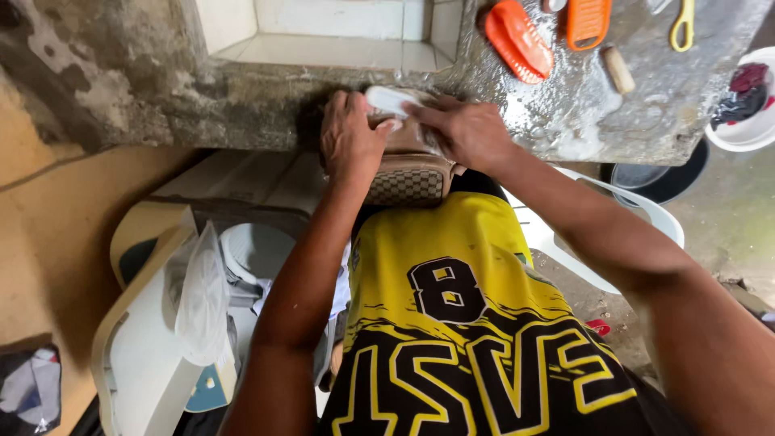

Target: The person cleans a small brown patterned bag by scrubbing the exterior and interior surfaces with a toothbrush and cleaning solution, then wipes it with a cloth.

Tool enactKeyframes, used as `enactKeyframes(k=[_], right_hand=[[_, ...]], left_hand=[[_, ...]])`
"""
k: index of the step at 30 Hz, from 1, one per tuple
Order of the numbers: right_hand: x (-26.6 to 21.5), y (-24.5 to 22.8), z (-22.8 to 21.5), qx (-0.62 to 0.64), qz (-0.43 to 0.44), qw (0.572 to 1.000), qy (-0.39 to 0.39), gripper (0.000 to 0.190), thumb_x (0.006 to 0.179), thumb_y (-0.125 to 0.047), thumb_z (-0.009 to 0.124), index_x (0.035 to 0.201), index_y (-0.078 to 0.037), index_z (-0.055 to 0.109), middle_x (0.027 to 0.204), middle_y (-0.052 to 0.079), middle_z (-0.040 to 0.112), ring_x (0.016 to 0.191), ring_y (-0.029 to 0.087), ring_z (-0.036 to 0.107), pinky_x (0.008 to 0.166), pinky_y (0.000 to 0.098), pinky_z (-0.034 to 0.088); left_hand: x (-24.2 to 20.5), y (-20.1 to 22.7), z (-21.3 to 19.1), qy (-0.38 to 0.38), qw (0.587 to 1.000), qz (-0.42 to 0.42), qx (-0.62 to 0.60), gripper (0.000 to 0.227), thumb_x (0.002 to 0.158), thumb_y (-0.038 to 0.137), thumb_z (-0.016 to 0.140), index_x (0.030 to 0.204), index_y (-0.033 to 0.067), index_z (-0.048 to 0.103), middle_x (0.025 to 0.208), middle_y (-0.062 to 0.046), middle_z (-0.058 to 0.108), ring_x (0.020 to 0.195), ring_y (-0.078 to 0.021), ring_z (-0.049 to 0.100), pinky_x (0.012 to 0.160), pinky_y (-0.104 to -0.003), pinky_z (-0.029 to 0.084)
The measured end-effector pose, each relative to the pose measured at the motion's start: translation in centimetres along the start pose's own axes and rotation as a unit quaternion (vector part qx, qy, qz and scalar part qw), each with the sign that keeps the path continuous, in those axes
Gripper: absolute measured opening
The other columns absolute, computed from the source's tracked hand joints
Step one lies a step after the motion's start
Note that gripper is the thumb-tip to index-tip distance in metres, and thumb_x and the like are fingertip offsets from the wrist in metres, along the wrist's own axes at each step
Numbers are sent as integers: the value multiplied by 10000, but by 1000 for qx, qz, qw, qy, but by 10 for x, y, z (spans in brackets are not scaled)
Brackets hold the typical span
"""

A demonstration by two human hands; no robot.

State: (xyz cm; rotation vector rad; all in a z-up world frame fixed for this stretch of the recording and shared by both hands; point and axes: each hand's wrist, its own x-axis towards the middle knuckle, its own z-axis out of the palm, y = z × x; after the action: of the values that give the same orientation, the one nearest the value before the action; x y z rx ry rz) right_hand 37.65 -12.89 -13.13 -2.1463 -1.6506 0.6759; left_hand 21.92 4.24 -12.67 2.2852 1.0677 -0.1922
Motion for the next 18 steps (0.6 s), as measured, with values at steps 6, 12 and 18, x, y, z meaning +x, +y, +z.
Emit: enactKeyframes(k=[6,12,18], right_hand=[[-44,13,-35,-55,34,995,-75,545,967,-213,677,1482,-356,571,1015,60,718,709,295,697,547,431,558],[4,2,-2,12,0,1000,-7,575,931,-157,662,1479,-315,584,1044,81,720,688,321,680,572,441,556],[-20,11,-31,-72,28,992,-96,593,878,-166,695,1453,-300,640,871,89,708,718,313,698,523,444,540]], left_hand=[[2,7,-2,-1,999,-24,-24,611,725,316,910,1099,21,527,1098,-165,569,1080,-364,575,881,-465,496],[2,10,0,15,999,-28,6,619,709,320,902,1101,15,532,1145,-180,566,1096,-376,567,884,-458,497],[-10,15,11,-104,992,-36,64,793,843,425,783,1381,-45,439,1415,-255,455,1299,-433,461,1137,-539,293]])
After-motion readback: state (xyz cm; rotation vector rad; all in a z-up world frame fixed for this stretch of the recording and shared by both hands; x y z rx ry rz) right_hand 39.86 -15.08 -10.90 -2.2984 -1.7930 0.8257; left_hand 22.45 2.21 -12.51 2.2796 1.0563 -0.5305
